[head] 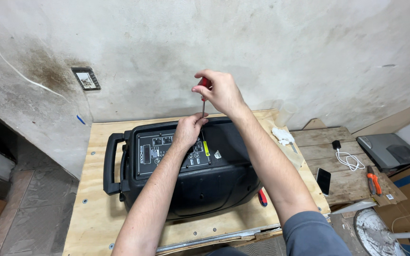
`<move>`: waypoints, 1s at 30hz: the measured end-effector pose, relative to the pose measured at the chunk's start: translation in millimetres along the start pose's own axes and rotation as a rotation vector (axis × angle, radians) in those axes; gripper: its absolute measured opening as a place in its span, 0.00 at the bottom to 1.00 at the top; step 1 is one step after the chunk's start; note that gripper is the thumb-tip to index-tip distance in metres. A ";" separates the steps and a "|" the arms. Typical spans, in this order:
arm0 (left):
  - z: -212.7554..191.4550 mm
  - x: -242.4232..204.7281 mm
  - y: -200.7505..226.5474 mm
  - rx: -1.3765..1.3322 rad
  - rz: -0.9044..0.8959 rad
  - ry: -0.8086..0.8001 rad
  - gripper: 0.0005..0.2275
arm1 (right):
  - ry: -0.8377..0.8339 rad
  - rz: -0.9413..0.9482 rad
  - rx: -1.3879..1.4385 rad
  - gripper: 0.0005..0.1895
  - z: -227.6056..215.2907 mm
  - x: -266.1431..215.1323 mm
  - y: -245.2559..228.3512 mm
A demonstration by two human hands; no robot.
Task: The person uses a screwdriver to remove screws from the control panel of a black portable power station placed on a wooden workbench. They systematically unscrew and remove each screw, then set them aside on the table.
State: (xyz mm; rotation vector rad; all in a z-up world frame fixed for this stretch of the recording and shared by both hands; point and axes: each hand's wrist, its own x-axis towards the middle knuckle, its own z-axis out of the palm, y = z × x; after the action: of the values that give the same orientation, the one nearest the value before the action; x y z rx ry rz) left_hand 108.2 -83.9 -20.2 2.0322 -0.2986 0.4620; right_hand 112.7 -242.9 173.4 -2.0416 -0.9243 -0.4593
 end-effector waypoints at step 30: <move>0.4 -4.0 -11.7 -0.028 -0.019 -0.054 0.09 | -0.228 0.114 0.231 0.25 -15.8 12.4 -31.4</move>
State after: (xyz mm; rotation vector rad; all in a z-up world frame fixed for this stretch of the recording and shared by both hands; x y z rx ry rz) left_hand 109.3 -78.6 -31.4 2.0212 -0.3169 0.3901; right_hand 97.6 -238.0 207.1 -1.9471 -0.9419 -0.0541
